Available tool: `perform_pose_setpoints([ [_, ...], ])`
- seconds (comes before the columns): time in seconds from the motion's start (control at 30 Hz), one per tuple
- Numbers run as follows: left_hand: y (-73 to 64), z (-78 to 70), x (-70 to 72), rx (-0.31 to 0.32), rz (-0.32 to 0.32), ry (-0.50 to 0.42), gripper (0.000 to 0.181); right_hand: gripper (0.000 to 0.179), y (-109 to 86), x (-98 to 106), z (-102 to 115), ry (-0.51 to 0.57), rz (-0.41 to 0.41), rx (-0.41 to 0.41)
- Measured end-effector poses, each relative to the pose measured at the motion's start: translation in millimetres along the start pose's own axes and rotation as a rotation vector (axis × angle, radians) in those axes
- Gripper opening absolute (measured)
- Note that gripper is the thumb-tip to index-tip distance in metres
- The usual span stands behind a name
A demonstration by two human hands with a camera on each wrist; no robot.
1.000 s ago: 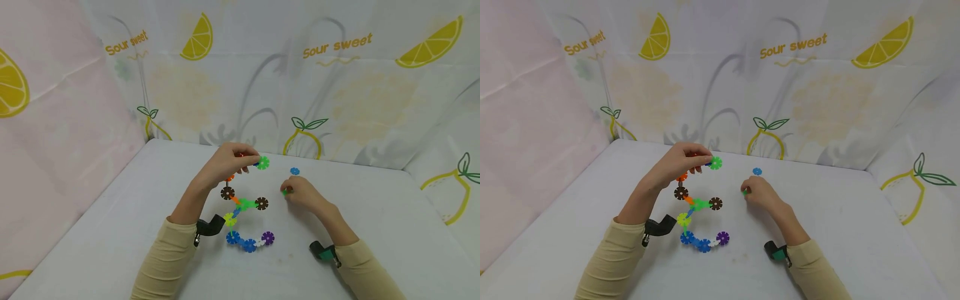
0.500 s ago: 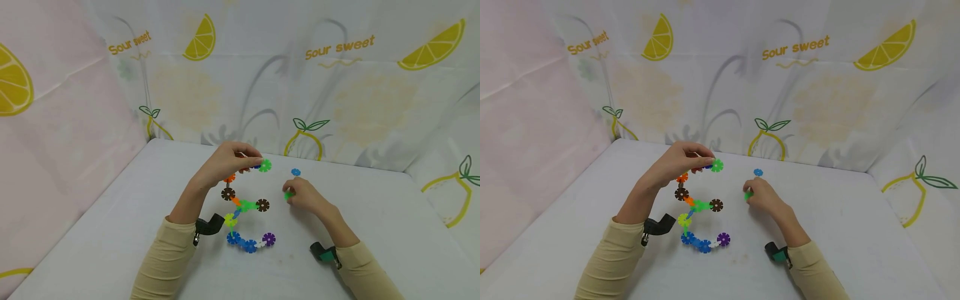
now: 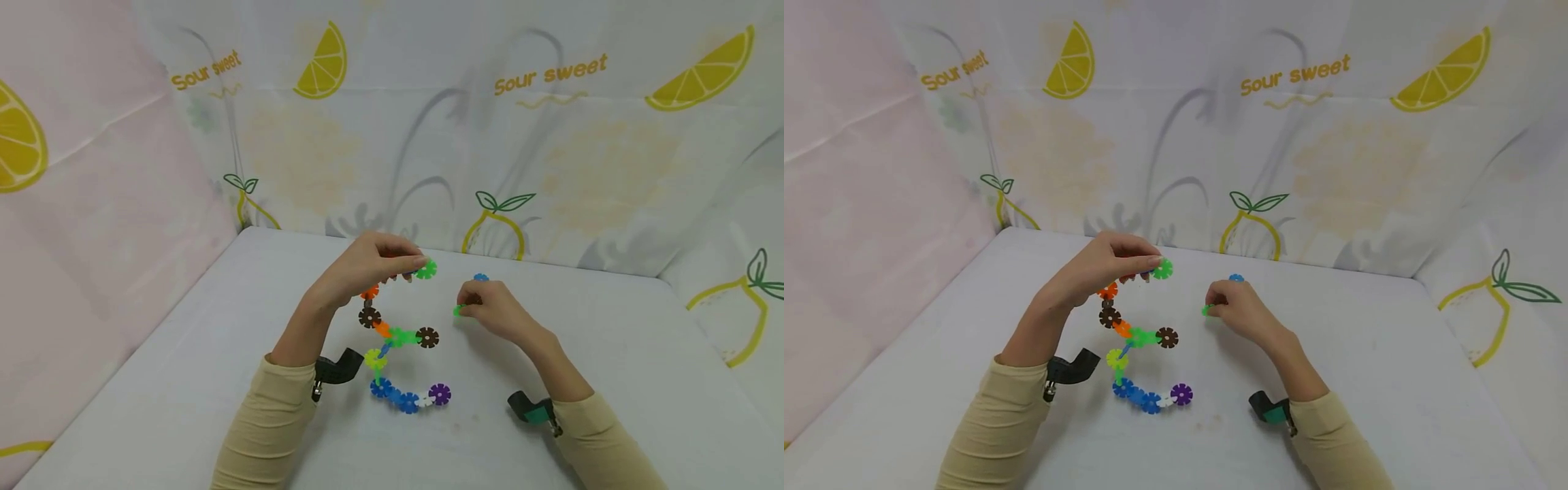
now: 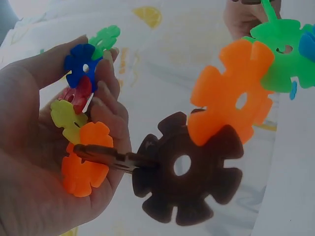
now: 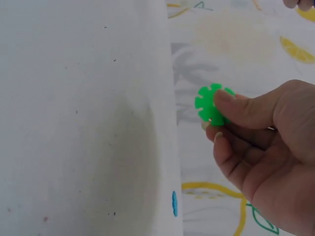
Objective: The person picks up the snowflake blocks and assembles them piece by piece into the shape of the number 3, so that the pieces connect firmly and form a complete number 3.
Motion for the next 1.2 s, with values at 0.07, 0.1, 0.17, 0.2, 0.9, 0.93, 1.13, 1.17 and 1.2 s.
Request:
perform_pose_setpoints([
  [0.07,0.0,-0.4,0.6,0.002,-0.010,-0.029,0.018,0.007,-0.7,1.5,7.1,0.025,-0.042,0.029],
  [0.1,0.2,-0.6,0.5,0.003,-0.017,-0.043,0.018,0.006,-1.4,2.5,10.5,0.045,-0.065,0.044],
  [0.17,0.8,-1.4,0.1,0.001,-0.037,-0.071,0.018,0.005,-3.5,5.0,17.6,0.093,-0.110,0.084],
  [0.2,1.1,-2.1,-0.5,-0.003,-0.047,-0.079,0.018,0.004,-4.9,6.4,21.7,0.121,-0.133,0.107],
  [0.9,6.8,-13.5,-22.7,-0.084,-0.161,-0.156,0.013,0.004,-27.2,18.1,76.8,0.235,-0.416,0.540],
  [0.93,7.1,-14.0,-24.0,-0.081,-0.163,-0.158,0.013,0.004,-27.6,18.5,77.0,0.225,-0.426,0.551],
  [1.13,8.3,-15.6,-28.5,-0.067,-0.189,-0.177,0.012,0.012,-28.9,19.4,78.5,0.118,-0.490,0.620],
  [1.17,8.5,-15.5,-29.2,-0.066,-0.190,-0.181,0.012,0.012,-29.1,19.3,78.8,0.098,-0.498,0.627],
  [1.2,8.7,-15.3,-30.1,-0.067,-0.189,-0.182,0.012,0.012,-29.4,19.2,79.3,0.081,-0.502,0.633],
])
Point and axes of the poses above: each hand's wrist, its own y-axis towards the middle knuckle, its own x-axis out of the back of the hand, z = x × y, the point moved 3 cm from there along y, towards the middle knuckle, and after that the axes turned 13 degrees about y, right-handed, at the moved point
